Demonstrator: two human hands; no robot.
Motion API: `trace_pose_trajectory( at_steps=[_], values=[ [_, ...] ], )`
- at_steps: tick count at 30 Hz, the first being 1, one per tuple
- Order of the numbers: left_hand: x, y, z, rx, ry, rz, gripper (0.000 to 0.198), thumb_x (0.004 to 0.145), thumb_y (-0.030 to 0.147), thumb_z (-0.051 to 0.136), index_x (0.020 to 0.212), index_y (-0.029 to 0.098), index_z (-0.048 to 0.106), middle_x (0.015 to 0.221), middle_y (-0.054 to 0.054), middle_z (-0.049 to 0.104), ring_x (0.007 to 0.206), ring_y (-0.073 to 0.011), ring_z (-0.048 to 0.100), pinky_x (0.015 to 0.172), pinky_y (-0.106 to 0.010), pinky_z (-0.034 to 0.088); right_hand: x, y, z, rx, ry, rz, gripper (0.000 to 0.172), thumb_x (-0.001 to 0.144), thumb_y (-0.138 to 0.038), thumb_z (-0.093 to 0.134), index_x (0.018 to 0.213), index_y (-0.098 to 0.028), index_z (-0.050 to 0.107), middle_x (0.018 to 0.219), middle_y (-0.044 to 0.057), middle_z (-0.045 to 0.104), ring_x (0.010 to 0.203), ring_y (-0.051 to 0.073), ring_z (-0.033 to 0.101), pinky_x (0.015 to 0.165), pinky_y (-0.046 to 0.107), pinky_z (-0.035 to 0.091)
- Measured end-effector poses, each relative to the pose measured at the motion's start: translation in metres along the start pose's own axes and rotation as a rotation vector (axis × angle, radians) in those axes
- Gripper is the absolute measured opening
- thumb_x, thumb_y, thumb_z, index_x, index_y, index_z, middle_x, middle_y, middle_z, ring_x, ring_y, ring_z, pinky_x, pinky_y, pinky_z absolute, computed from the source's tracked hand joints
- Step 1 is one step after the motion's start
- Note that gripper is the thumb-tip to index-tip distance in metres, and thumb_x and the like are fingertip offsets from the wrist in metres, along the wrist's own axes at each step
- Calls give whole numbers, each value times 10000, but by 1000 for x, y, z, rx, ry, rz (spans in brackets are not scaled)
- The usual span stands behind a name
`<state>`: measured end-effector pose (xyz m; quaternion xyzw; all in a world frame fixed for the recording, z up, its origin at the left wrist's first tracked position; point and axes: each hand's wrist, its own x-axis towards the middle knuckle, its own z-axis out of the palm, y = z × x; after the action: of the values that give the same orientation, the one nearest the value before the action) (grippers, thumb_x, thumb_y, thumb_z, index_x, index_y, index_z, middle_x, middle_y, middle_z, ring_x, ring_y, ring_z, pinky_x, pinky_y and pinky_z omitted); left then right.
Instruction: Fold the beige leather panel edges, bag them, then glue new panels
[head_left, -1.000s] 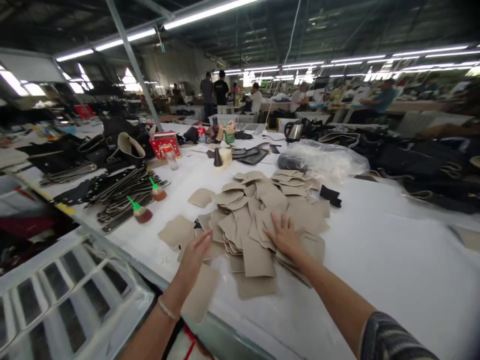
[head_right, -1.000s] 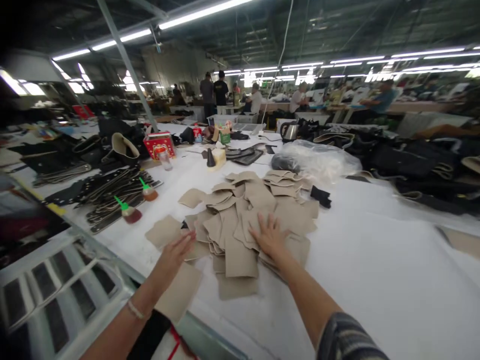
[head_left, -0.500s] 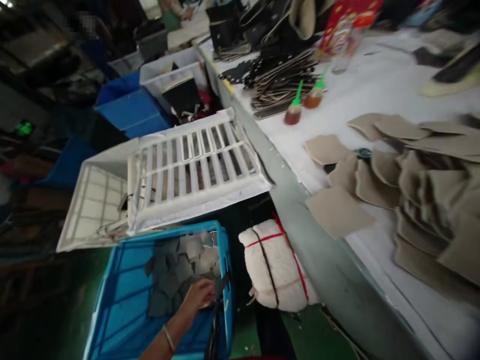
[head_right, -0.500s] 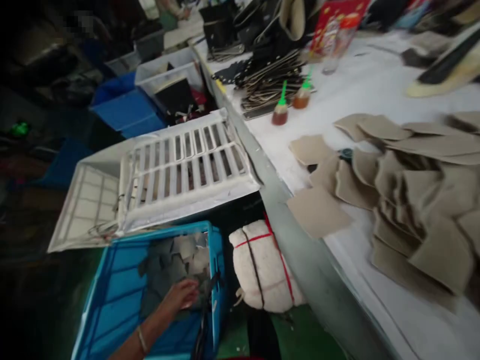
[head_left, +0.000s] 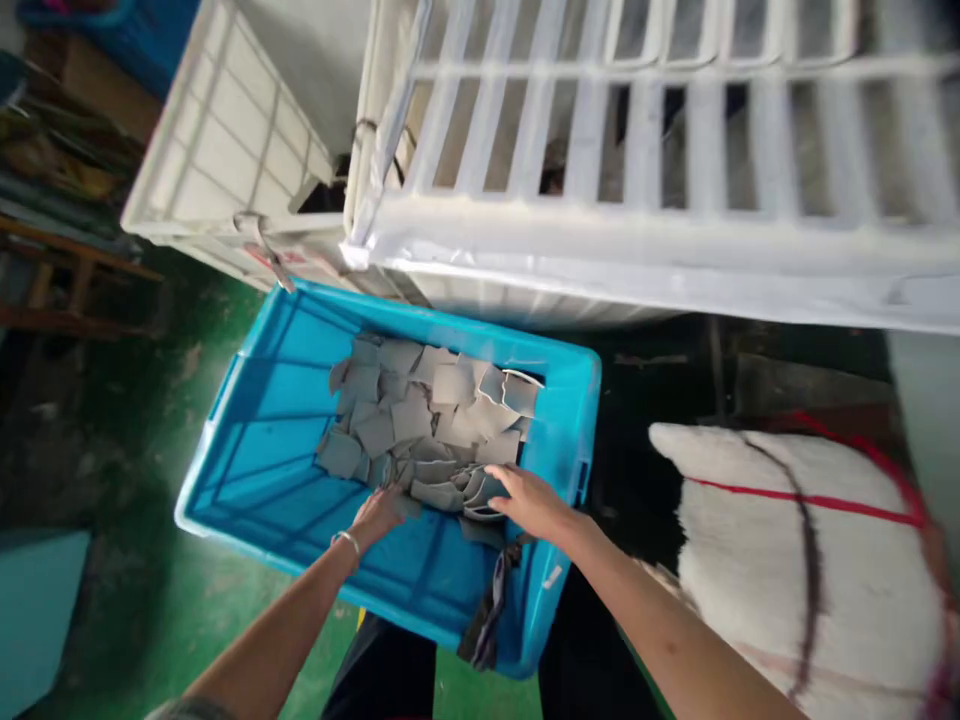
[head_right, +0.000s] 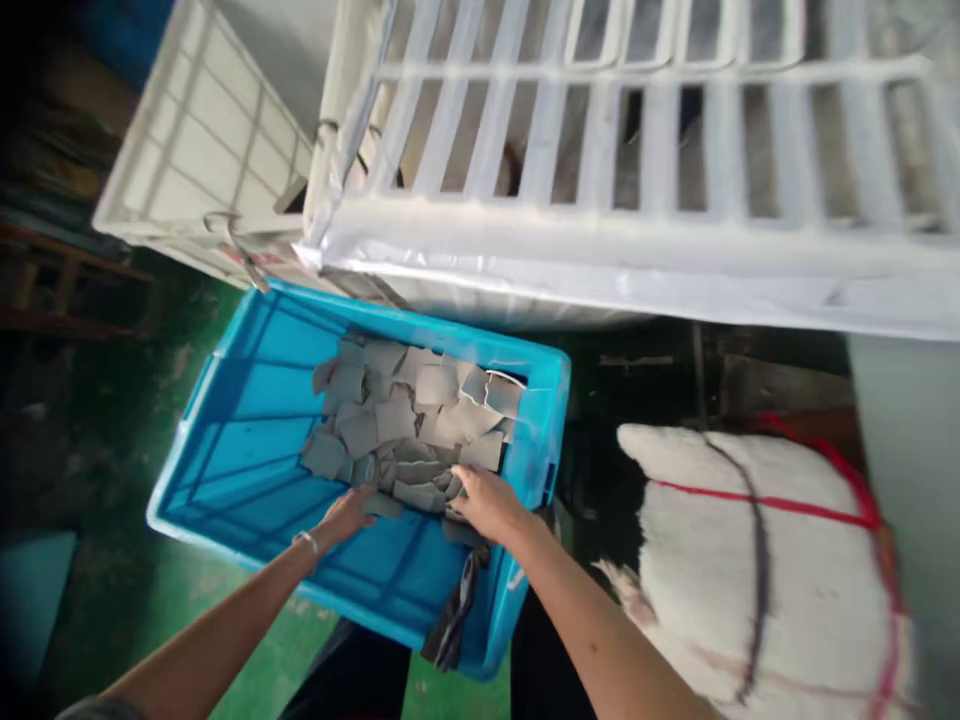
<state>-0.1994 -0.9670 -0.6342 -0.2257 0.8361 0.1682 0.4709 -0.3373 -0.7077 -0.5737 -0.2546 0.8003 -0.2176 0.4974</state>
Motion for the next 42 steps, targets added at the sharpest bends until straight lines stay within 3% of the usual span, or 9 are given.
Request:
trace_pose_trajectory(
  at_steps=[6,10,13,18,23,26,33,38,42],
  values=[
    [161,-37,65,352,3,399,1081,551,230,838,1474,159,281,1583,-175,192,1466,-356,51,1177,-529,41,206,81,128,-253,-294,136,554,867,-380,655,1351,-182,472,1461,125,404,1314,326,403,1065,564,328],
    [240,-27,120,456,-20,576,1177,539,340,834,1499,110,193,1595,-184,127,1474,-315,-37,1176,-495,-51,271,124,194,-372,-371,100,972,631,-455,832,1432,-164,364,1506,160,328,1399,340,253,1138,490,217],
    [271,-14,153,488,-19,606,1163,542,413,826,1484,64,239,1581,-206,166,1471,-337,-26,1169,-505,-75,292,137,222,-452,-388,83,1027,568,-518,830,1418,-153,385,1455,174,394,1387,358,252,1124,518,205],
    [276,3,184,542,-37,560,708,708,386,747,1326,114,533,1422,-183,480,1420,-389,209,1149,-587,55,293,128,243,-564,-427,84,830,546,-564,818,1215,-119,609,1321,219,513,1275,401,387,1079,580,200],
    [241,-12,190,651,-85,470,315,872,344,626,1129,162,629,1274,-90,592,1242,-270,494,1070,-551,330,269,106,257,-607,-410,54,916,456,-528,886,1208,-80,615,1362,254,477,1296,429,351,1089,561,196],
    [221,-29,186,696,-44,445,288,866,269,623,1129,155,656,1291,-134,595,1307,-316,434,1122,-612,188,257,99,268,-597,-421,61,1028,438,-435,923,1312,-75,519,1260,227,570,1207,381,477,1063,530,278],
    [230,-39,186,673,5,388,256,854,175,537,964,148,767,1114,-211,688,1245,-429,463,1061,-723,-2,267,110,269,-526,-450,74,382,933,-375,573,1249,-163,541,1237,100,576,1092,247,578,928,468,477],
    [238,-42,183,673,48,311,271,853,183,532,981,144,767,1269,-224,605,1342,-451,322,1049,-735,-56,266,118,256,-470,-477,44,432,899,-393,614,1261,-173,530,1262,101,564,1138,263,551,959,478,448],
    [229,-59,176,681,76,252,311,867,157,486,1011,189,759,1315,-179,581,1381,-441,254,1033,-769,-41,269,114,263,-445,-470,94,801,629,-439,841,1296,-159,497,1253,172,583,1179,349,526,966,499,417]
  ],
)
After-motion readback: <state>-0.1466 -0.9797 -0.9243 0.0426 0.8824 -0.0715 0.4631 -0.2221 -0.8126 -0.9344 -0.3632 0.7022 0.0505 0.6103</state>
